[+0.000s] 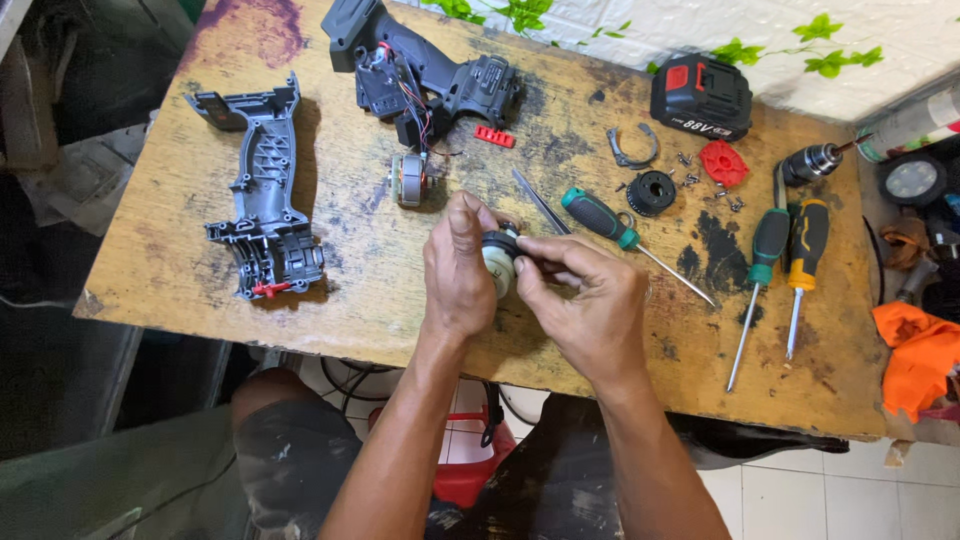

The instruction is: The person assembles a small electric motor by hand, fitting a black ring and a white cylindrical component onto the central shaft. They rotate and align the parts to ensure a proper fit on the workbench.

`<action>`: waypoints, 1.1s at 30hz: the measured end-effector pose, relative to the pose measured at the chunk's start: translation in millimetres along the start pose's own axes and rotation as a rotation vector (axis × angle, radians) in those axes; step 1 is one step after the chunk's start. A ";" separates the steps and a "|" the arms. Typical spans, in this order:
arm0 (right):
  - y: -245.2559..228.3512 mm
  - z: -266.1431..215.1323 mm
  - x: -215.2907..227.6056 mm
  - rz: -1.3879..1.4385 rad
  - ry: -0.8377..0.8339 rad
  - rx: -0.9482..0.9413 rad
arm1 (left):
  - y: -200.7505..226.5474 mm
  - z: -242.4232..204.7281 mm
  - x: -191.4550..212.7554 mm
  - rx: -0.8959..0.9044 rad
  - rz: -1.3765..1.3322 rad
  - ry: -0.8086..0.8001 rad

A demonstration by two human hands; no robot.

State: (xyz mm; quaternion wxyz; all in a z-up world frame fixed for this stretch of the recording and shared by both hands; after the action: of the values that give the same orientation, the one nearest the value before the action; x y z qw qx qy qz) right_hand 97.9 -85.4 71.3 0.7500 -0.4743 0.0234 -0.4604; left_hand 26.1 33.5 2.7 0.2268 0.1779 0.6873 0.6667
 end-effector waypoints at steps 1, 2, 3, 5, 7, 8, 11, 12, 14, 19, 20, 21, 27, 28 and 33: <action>0.0 -3.0 -2.5 0.000 0.000 -0.003 | 3.1 -0.9 -0.7 0.002 0.001 -0.001; -3.3 -5.3 -3.2 -0.025 0.031 0.066 | 4.9 -1.5 -0.2 0.028 -0.028 0.019; -6.5 -7.8 -3.5 -0.052 0.062 0.135 | 6.6 -1.8 -0.3 0.053 -0.060 0.038; -20.6 -7.7 -8.5 -0.085 0.106 0.198 | 11.0 -1.2 -1.5 0.071 -0.082 0.044; -28.2 -12.3 -12.5 -0.115 0.149 0.262 | 11.1 -1.3 -1.5 0.088 -0.104 0.054; -27.6 -16.6 -13.7 -0.155 0.168 0.272 | 10.4 -1.4 -1.6 0.074 -0.106 0.055; -22.6 -24.4 -17.5 -0.217 0.200 0.288 | 7.7 -0.5 -1.3 0.050 -0.115 0.059; -20.6 -27.2 -18.2 -0.240 0.209 0.291 | 6.1 -1.0 -1.2 0.044 -0.124 0.062; -20.1 -27.3 -19.0 -0.249 0.202 0.295 | 3.5 0.1 -0.9 0.038 -0.122 0.064; -20.9 -27.0 -18.3 -0.283 0.178 0.288 | 0.2 -0.7 -0.7 0.038 -0.113 0.071; -22.0 -25.6 -18.2 -0.279 0.163 0.278 | -0.8 -1.0 -0.8 0.028 -0.110 0.065; -23.1 -24.0 -17.9 -0.276 0.151 0.269 | -1.5 -0.8 -1.4 0.017 -0.107 0.055; -16.1 -13.6 -9.6 -0.126 0.162 0.180 | -1.7 -0.5 -1.9 0.014 -0.129 0.036; -14.8 -12.6 -8.5 -0.127 0.161 0.180 | -2.4 -0.4 -1.6 0.014 -0.130 0.036; -8.1 -5.3 -3.6 -0.143 0.074 0.083 | -6.4 2.2 -1.0 -0.013 -0.122 0.019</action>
State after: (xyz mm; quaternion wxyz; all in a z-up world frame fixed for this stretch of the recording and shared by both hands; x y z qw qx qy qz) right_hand 87.9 -87.4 72.9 0.7330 -0.4258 -0.0018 -0.5305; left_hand 28.6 34.5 -3.6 0.2618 0.1279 0.6945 0.6579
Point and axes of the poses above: each hand's wrist, its own z-axis towards the middle knuckle, its own x-axis out of the back of the hand, y = z × x, the point moved 5 cm from there along z, towards the middle knuckle, and after that the axes turned 13 degrees about x, right-handed, at the moved point
